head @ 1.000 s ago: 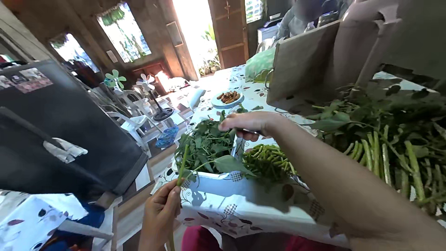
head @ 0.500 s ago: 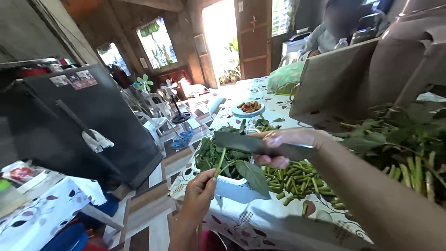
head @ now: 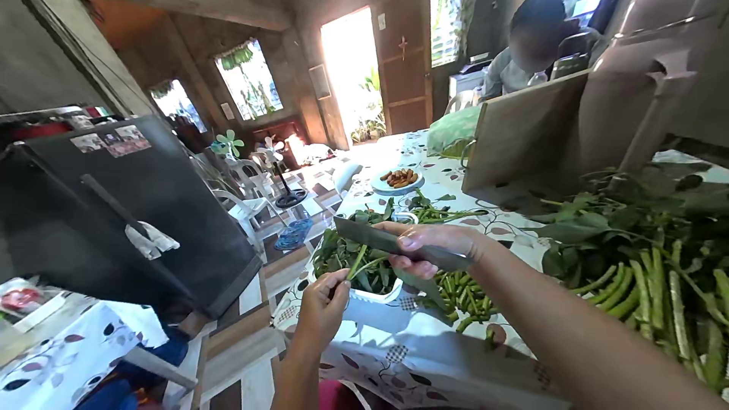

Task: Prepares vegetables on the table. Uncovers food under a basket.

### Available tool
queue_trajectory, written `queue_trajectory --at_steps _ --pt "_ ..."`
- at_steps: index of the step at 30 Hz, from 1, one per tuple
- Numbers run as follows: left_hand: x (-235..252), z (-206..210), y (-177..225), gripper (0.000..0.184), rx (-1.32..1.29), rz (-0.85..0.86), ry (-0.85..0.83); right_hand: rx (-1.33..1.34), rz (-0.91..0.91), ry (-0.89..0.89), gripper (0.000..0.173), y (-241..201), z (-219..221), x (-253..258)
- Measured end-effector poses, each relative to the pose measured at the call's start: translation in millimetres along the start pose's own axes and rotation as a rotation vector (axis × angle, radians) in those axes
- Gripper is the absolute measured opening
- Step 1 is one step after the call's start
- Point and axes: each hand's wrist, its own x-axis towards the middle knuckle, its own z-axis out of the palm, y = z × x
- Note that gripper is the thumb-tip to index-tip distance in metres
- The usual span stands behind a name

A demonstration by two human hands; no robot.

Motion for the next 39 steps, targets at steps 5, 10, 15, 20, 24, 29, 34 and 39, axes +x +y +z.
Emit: queue_trajectory --at_steps 5,10,15,20,24,29,34,39 --pt "5 6 9 0.028 0.152 -0.048 0.021 -0.397 0.183 0.458 0.058 -8 28 20" --pt "9 13 18 0.027 0.392 -0.080 0.063 -0.324 0.160 0.784 0.062 5 10 40" --pt "28 16 11 0.029 0.451 -0.144 0.011 0.001 0.195 0.525 0.036 -1 5 28" --pt "36 27 7 0.031 0.406 -0.131 -0.021 0.121 0.149 0.279 0.045 14 -6 26" --pt "36 30 0 0.027 0.360 -0.082 0.029 0.180 0.077 0.212 0.041 13 -5 21" --pt "37 27 16 0.024 0.418 0.091 0.098 0.174 -0.114 0.128 0.057 8 3 7" --pt "50 34 49 0.020 0.502 0.254 0.128 -0.089 -0.143 0.429 0.088 -15 30 -20" --pt "53 57 76 0.007 0.480 0.238 0.054 -0.419 -0.134 0.786 0.065 -12 52 -32"
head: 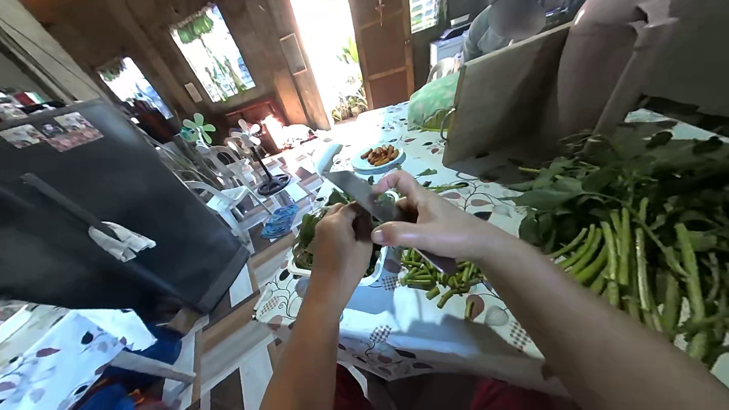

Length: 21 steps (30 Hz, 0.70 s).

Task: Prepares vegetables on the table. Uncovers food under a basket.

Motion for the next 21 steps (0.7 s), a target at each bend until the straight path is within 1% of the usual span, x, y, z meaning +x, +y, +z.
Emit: queue_trajectory --at_steps 1,2,4,6,8,10,13,15,18,21 --pt "-1 3 3 0.008 -0.012 -0.002 -0.019 -0.046 -0.003 0.083 0.063 5 0 -4" --pt "-3 7 4 0.012 -0.029 0.000 -0.036 -0.058 0.003 0.153 0.062 9 -3 -8" --pt "-5 16 3 0.018 -0.075 -0.017 -0.063 -0.006 0.062 0.198 0.060 13 -14 -18" --pt "-4 26 0 0.019 -0.127 -0.060 -0.114 0.095 0.129 0.175 0.062 15 -26 -31" --pt "0 37 -1 0.020 -0.166 -0.089 -0.176 0.196 0.171 0.112 0.075 22 -36 -43" --pt "4 47 0 0.020 -0.197 -0.087 -0.214 0.301 0.175 0.032 0.089 34 -41 -49" --pt "9 61 10 0.019 -0.268 -0.102 -0.265 0.387 0.158 -0.039 0.101 49 -42 -49" --pt "11 69 13 0.014 -0.288 -0.090 -0.270 0.417 0.149 -0.054 0.099 55 -41 -48" --pt "7 74 12 0.012 -0.285 -0.086 -0.261 0.404 0.158 -0.053 0.094 59 -39 -50" --pt "3 75 12 0.009 -0.220 -0.072 -0.254 0.354 0.188 -0.015 0.092 56 -33 -52"
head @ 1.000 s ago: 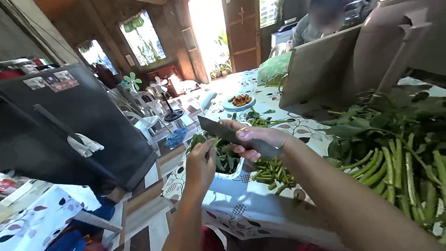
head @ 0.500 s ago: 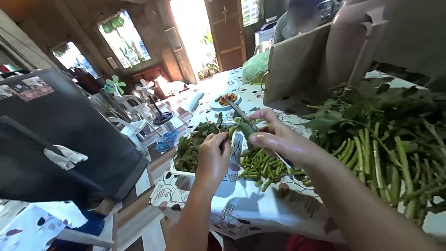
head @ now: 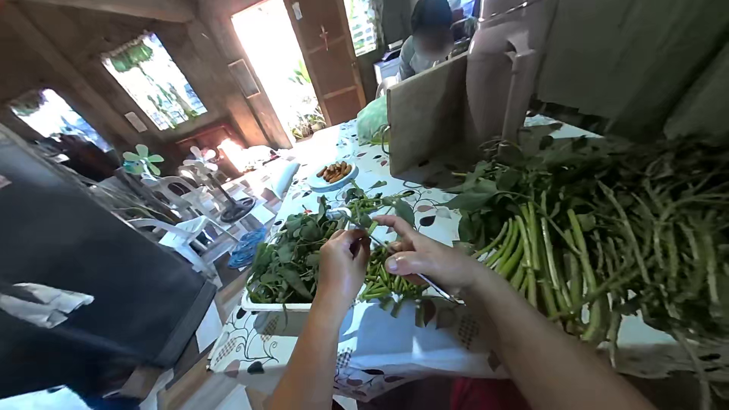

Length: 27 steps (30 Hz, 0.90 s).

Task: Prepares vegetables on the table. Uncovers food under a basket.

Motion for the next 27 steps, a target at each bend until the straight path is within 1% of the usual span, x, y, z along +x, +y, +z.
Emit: queue_trajectory --at_steps 3,5,6,7,8,9,10,12,13,14,16,18,20,23,25,27 --pt "-4 4 2 0.005 0.029 -0.006 0.035 -0.125 0.007 0.081 0.088 3 10 0" --pt "-7 6 12 0.006 -0.083 -0.171 0.075 -0.259 0.001 0.163 0.084 6 19 2" --pt "-8 6 14 0.007 -0.077 -0.192 0.078 -0.322 -0.001 0.211 0.083 8 22 2" --pt "-10 4 12 0.007 -0.007 -0.140 0.058 -0.364 -0.005 0.270 0.081 10 24 3" --pt "-13 1 10 0.006 0.065 -0.053 0.037 -0.373 -0.010 0.321 0.080 10 23 4" --pt "-15 -1 8 0.003 0.100 0.000 0.025 -0.347 -0.009 0.353 0.079 10 20 4" --pt "-17 -2 5 0.008 0.102 0.029 0.029 -0.298 -0.002 0.359 0.076 8 15 3" --pt "-16 -4 1 0.016 0.034 0.015 0.043 -0.158 0.000 0.306 0.067 2 6 -2" --pt "-13 -5 0 0.019 -0.024 -0.033 0.029 -0.085 -0.004 0.248 0.065 1 2 -5" --pt "-10 -6 -2 0.020 -0.093 -0.093 0.004 -0.023 0.001 0.172 0.066 1 -3 -6" --pt "-2 -8 -7 0.019 -0.214 -0.175 -0.035 0.034 0.034 0.053 0.074 1 -10 -9" --pt "2 -7 -10 0.013 -0.290 -0.205 -0.049 0.037 0.068 -0.017 0.081 2 -13 -9" --pt "4 -6 -7 0.009 -0.331 -0.230 -0.070 0.064 0.071 -0.082 0.081 5 -14 -8" --pt "1 -5 -3 0.004 -0.385 -0.230 -0.089 0.149 0.023 -0.169 0.069 10 -11 -5" --pt "-1 -5 -4 0.005 -0.419 -0.218 -0.092 0.179 0.003 -0.193 0.072 12 -11 -4" --pt "-3 -7 -5 0.009 -0.441 -0.227 -0.100 0.178 0.002 -0.170 0.073 11 -8 -5"
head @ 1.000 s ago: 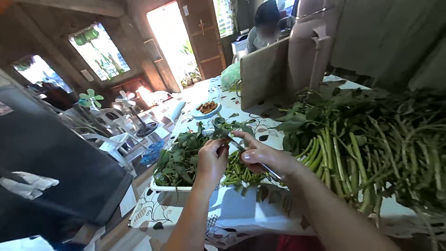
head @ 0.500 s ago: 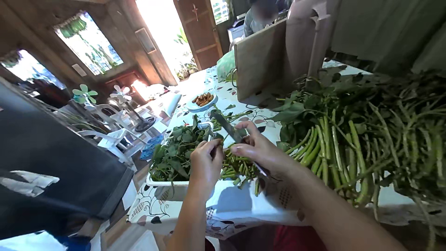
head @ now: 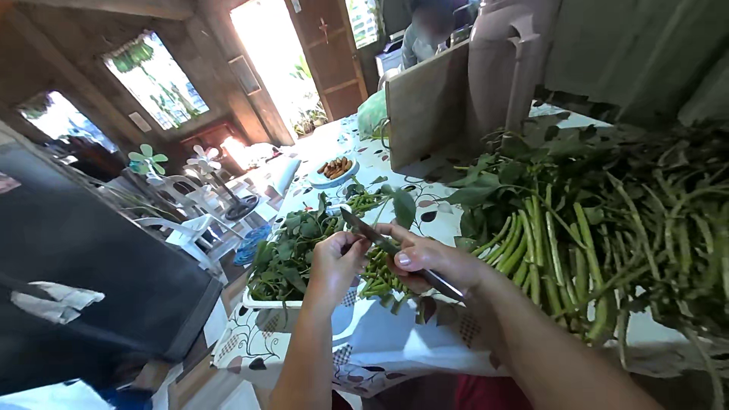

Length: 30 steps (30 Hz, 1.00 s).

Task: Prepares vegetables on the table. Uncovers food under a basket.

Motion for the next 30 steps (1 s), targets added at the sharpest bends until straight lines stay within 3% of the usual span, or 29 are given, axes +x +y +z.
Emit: queue_trajectory --at_steps 3,6,11,16,18,19,21,24,26,30 --pt "-4 -4 -4 0.011 0.015 -0.003 -0.039 -0.017 -0.003 0.063 0.069 -2 5 1" --pt "-6 -3 -10 0.010 0.085 0.039 -0.016 -0.089 0.003 0.118 0.077 -4 12 4" --pt "-22 7 -1 0.005 0.535 0.197 0.169 -0.271 0.084 0.284 0.080 -1 29 12" --pt "-50 7 -3 0.014 0.633 0.439 0.258 -0.235 0.133 0.477 0.058 -2 26 16" --pt "-52 -1 -5 0.017 0.548 0.442 0.242 -0.002 0.102 0.327 0.035 0 11 11" --pt "-49 -6 -6 0.018 0.492 0.403 0.226 0.149 0.087 0.203 0.033 3 5 8" --pt "-43 -17 -8 0.022 0.389 0.278 0.178 0.452 0.104 -0.032 0.049 9 -2 7" --pt "-38 -30 -15 0.027 0.285 0.155 0.122 0.761 0.111 -0.251 0.054 17 -3 9" --pt "-38 -35 -19 0.023 0.251 0.159 0.136 0.795 0.108 -0.274 0.053 15 -3 8" --pt "-42 -52 -14 0.019 0.147 0.248 0.284 0.504 0.095 -0.157 0.047 -11 -1 17"
